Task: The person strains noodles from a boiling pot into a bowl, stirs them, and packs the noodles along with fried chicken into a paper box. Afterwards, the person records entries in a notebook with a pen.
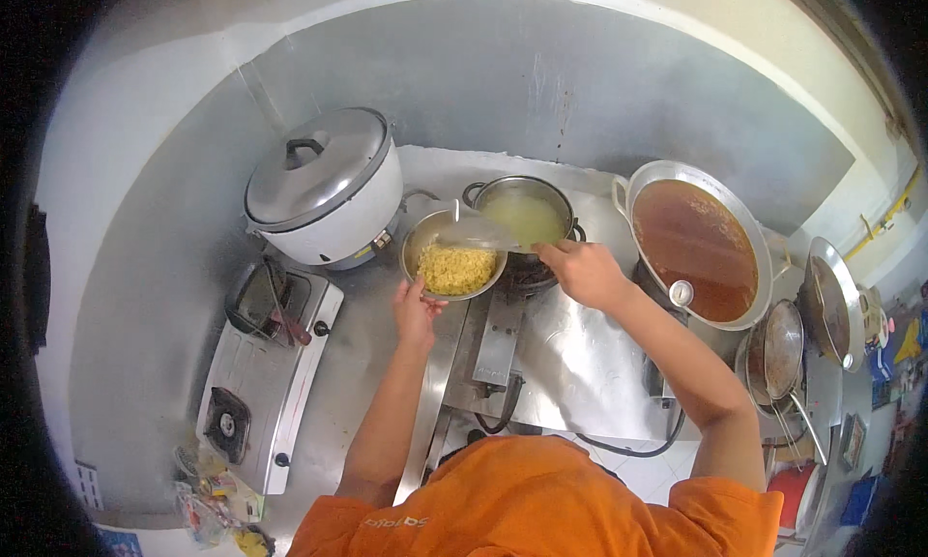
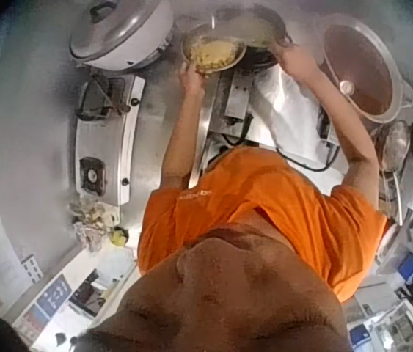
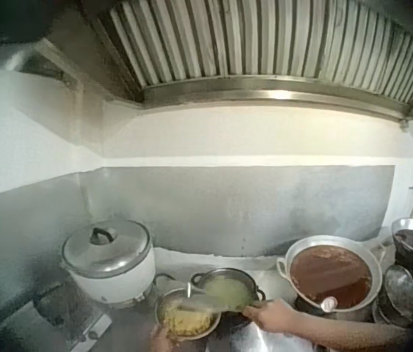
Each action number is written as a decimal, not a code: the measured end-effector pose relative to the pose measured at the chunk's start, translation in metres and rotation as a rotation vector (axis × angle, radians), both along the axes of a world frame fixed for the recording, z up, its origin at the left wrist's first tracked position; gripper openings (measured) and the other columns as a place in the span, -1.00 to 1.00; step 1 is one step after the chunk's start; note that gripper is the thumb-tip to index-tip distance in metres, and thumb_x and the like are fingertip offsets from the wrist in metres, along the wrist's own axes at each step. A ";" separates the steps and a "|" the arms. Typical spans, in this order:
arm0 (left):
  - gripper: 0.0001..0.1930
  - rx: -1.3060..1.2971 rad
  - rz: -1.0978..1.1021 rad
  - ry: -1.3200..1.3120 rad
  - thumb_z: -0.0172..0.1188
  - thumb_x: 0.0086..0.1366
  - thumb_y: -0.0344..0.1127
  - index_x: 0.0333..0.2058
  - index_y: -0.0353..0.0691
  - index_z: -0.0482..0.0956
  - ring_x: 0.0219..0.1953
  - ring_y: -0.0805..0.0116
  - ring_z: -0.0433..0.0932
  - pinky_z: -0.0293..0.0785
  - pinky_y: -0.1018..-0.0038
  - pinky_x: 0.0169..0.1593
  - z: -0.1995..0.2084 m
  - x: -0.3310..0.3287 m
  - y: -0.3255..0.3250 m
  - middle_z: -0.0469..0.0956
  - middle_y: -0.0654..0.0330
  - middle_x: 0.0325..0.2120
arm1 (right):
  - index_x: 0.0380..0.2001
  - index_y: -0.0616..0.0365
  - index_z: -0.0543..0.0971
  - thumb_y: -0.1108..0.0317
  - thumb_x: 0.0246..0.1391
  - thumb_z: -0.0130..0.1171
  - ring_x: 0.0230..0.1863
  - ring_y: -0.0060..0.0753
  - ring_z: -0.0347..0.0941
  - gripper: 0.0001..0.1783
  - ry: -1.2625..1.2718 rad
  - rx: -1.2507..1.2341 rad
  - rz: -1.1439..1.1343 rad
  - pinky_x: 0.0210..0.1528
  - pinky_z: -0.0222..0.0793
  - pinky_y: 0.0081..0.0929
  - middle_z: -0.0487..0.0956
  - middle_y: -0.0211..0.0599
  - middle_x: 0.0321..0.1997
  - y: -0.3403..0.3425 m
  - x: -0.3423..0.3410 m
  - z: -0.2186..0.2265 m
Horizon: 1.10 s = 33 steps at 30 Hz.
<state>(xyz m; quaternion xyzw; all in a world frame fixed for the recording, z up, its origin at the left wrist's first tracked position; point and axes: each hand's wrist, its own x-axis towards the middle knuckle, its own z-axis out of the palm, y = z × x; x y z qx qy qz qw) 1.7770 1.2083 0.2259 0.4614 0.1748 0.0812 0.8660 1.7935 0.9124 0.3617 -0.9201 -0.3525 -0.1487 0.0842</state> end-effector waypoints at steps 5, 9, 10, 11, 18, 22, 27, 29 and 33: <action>-0.69 -0.096 0.021 0.097 0.19 0.40 -0.22 0.01 -0.21 0.43 -0.63 0.34 0.56 0.39 0.48 -0.58 -0.020 -0.012 0.011 0.53 0.22 -0.57 | -0.09 0.10 0.59 0.37 0.17 0.07 -0.35 0.07 0.63 -0.74 -0.058 0.159 -0.265 -0.33 0.55 -0.05 0.64 -0.05 -0.33 -0.001 0.022 -0.021; -0.76 0.005 -0.075 0.018 0.11 0.45 -0.22 -0.08 -0.26 0.45 -0.62 0.38 0.55 0.37 0.55 -0.59 0.007 -0.043 -0.007 0.57 0.19 -0.51 | -0.10 0.08 0.62 0.26 0.20 0.07 -0.27 0.16 0.61 -0.72 0.107 -0.135 -0.529 -0.20 0.53 0.05 0.66 -0.01 -0.30 -0.027 0.062 -0.060; -0.75 0.023 -0.095 0.022 0.11 0.45 -0.22 -0.04 -0.25 0.44 -0.59 0.39 0.55 0.37 0.55 -0.57 0.016 -0.056 -0.013 0.57 0.19 -0.48 | -0.05 0.08 0.63 0.24 0.20 0.12 -0.26 0.17 0.60 -0.69 0.142 -0.161 -0.537 -0.19 0.52 0.06 0.66 -0.03 -0.27 -0.032 0.069 -0.069; -0.74 0.043 -0.110 0.025 0.10 0.45 -0.22 -0.01 -0.23 0.44 -0.57 0.40 0.55 0.37 0.56 -0.56 0.025 -0.070 -0.018 0.58 0.19 -0.44 | -0.05 0.08 0.63 0.24 0.20 0.12 -0.26 0.17 0.60 -0.69 0.140 -0.143 -0.557 -0.19 0.52 0.06 0.66 -0.03 -0.27 -0.032 0.063 -0.070; -0.78 0.006 -0.327 0.000 0.13 0.41 -0.32 -0.03 -0.24 0.44 -0.46 0.38 0.54 0.33 0.48 -0.52 0.086 -0.195 -0.117 0.59 0.16 -0.28 | 0.00 0.30 0.58 0.28 0.22 0.15 -0.09 0.07 0.60 -0.64 -0.022 0.762 -0.444 0.03 0.47 -0.12 0.65 0.09 -0.17 -0.112 -0.144 0.020; -0.79 -0.047 -0.553 -0.022 0.12 0.40 -0.33 -0.04 -0.20 0.45 -0.38 0.39 0.56 0.35 0.48 -0.48 0.095 -0.263 -0.199 0.60 0.19 -0.25 | -0.02 0.28 0.58 0.27 0.21 0.19 -0.23 -0.15 0.64 -0.64 -0.067 0.816 -0.546 -0.10 0.51 -0.26 0.67 -0.03 -0.25 -0.224 -0.332 0.095; -0.76 -0.037 -0.792 0.020 0.09 0.41 -0.33 0.01 -0.20 0.46 -0.23 0.35 0.61 0.46 0.47 -0.38 0.148 -0.345 -0.262 0.61 0.21 -0.17 | -0.07 0.27 0.59 0.29 0.15 0.25 -0.26 -0.21 0.65 -0.66 -0.258 0.851 -0.850 -0.14 0.52 -0.32 0.68 -0.07 -0.29 -0.323 -0.502 0.148; -0.68 -0.089 -0.880 -0.005 0.08 0.41 -0.32 0.10 -0.22 0.44 -0.10 0.31 0.62 0.55 0.40 -0.23 0.143 -0.375 -0.272 0.60 0.19 -0.08 | -0.10 0.28 0.60 0.29 0.13 0.28 -0.27 -0.28 0.64 -0.66 -0.222 0.842 -0.933 -0.15 0.52 -0.35 0.68 -0.09 -0.31 -0.351 -0.555 0.178; -0.65 -0.025 -0.888 0.160 0.17 0.41 -0.34 0.13 -0.30 0.47 -0.24 0.43 0.59 0.49 0.48 -0.26 0.188 -0.412 -0.282 0.61 0.13 -0.13 | -0.07 0.29 0.58 0.33 0.11 0.26 -0.29 -0.30 0.62 -0.65 -0.279 0.851 -0.996 -0.14 0.52 -0.36 0.68 -0.13 -0.32 -0.379 -0.609 0.200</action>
